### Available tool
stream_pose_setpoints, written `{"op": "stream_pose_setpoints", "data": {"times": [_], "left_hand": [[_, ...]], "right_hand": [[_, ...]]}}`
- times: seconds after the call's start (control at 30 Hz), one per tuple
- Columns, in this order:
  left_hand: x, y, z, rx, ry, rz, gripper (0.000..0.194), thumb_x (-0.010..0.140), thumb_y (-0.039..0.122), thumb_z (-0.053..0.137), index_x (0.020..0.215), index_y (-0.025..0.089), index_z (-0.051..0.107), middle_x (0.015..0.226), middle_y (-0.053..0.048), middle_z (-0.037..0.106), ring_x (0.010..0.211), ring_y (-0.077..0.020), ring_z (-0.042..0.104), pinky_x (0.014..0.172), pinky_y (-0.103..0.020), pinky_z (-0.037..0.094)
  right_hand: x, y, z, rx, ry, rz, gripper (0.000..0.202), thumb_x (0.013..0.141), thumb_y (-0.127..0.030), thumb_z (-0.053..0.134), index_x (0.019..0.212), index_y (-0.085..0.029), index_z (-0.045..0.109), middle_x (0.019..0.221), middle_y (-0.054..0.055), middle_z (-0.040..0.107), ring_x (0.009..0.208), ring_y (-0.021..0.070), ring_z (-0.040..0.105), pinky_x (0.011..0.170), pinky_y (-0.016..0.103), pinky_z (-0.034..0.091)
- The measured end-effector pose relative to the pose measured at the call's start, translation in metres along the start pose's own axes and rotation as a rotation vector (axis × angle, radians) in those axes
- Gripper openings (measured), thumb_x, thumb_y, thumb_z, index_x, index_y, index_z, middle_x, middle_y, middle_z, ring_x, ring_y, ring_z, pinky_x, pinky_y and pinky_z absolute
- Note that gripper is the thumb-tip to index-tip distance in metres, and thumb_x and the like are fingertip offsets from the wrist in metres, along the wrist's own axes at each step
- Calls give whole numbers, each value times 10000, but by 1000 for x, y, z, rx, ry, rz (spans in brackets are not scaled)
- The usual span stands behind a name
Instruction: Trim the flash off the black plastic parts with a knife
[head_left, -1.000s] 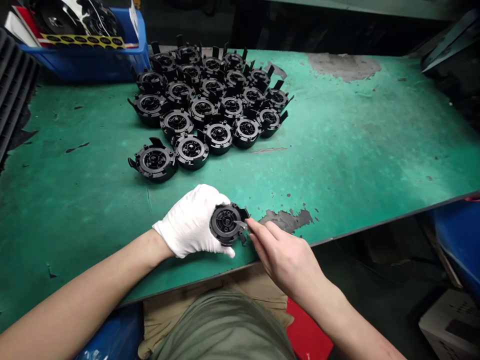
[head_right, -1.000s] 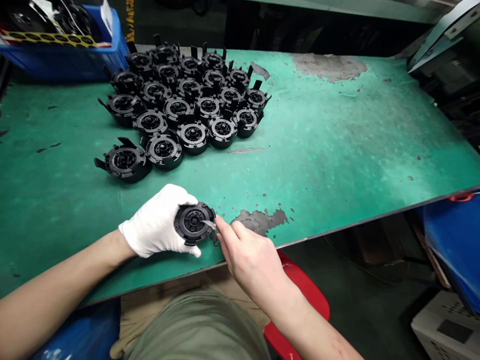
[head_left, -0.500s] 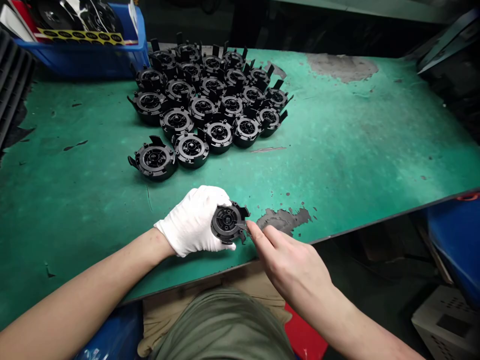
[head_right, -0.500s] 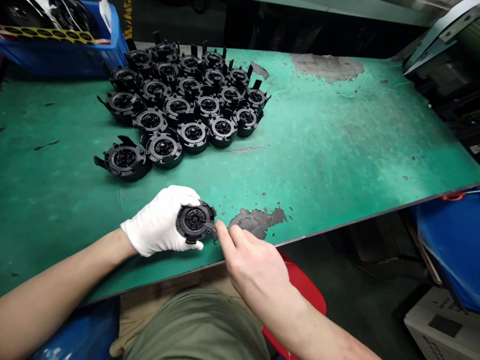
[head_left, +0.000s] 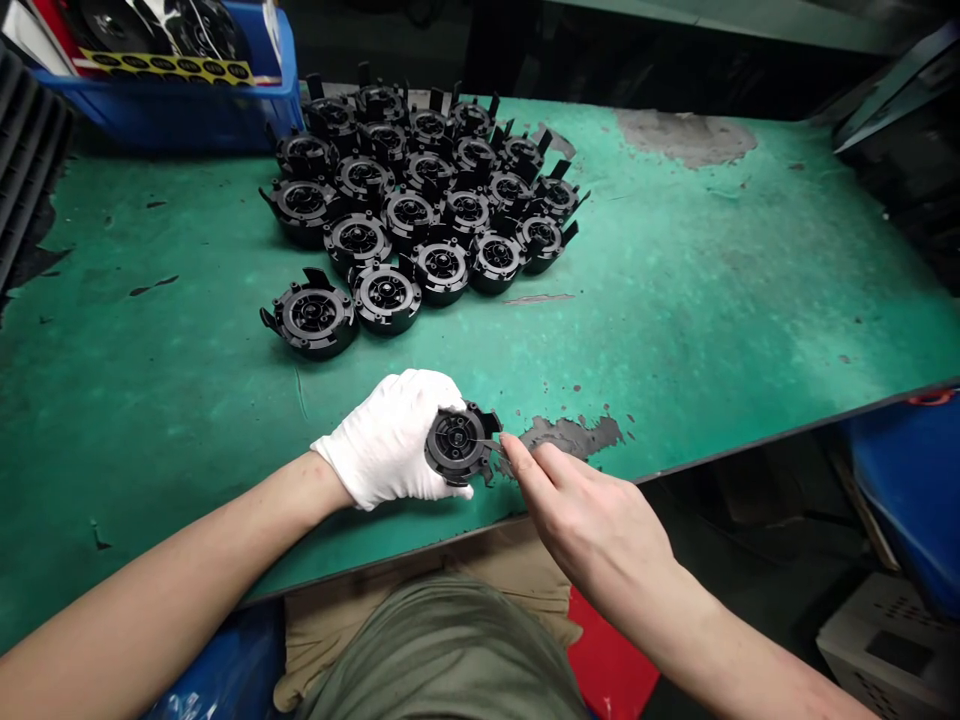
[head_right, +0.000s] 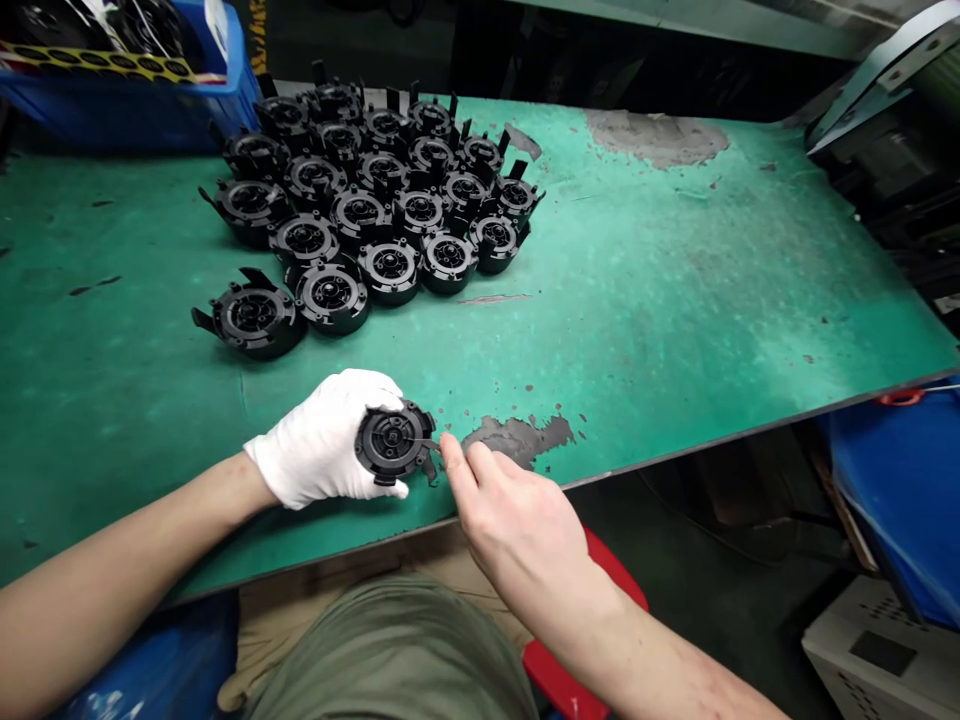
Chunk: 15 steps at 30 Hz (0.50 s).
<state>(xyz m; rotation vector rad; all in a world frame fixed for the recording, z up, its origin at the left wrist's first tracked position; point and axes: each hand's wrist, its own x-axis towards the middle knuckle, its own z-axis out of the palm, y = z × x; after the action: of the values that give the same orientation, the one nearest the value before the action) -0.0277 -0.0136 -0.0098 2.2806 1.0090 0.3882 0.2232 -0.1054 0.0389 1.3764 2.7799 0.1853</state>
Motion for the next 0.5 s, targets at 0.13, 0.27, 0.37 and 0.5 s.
{"op": "stream_pose_setpoints", "data": {"times": [0.13, 0.27, 0.37, 0.5], "left_hand": [[-1, -1, 2, -12, 39, 21, 698, 668, 690, 903, 1103, 183, 700, 1138, -129, 718, 1063, -358, 697, 992, -503, 560], [0, -1, 2, -9, 40, 19, 697, 651, 684, 919, 1087, 188, 696, 1136, -124, 720, 1053, -355, 701, 983, -498, 563], [0, -1, 1, 10, 6, 1, 703, 648, 706, 915, 1086, 202, 696, 1162, -125, 716, 1049, -358, 699, 941, -488, 567], [-1, -1, 1, 1, 41, 12, 726, 626, 687, 942, 1100, 196, 695, 1146, -121, 722, 1063, -362, 706, 993, -506, 564]], "right_hand": [[0, -1, -3, -15, 3, -33, 573, 897, 60, 490, 1460, -33, 542, 859, 33, 607, 720, 189, 574, 593, 350, 387], [0, 4, 0, 3, 5, -26, 531, 935, 48, 488, 1446, -77, 565, 852, 19, 593, 700, 178, 547, 591, 345, 368], [0, 6, 2, 12, 15, 0, 504, 967, 21, 495, 1454, -89, 563, 863, 18, 595, 670, 174, 517, 573, 352, 351], [2, 4, -1, 13, 8, -26, 536, 921, 48, 488, 1439, -67, 565, 848, 24, 600, 682, 182, 538, 573, 358, 364]]}}
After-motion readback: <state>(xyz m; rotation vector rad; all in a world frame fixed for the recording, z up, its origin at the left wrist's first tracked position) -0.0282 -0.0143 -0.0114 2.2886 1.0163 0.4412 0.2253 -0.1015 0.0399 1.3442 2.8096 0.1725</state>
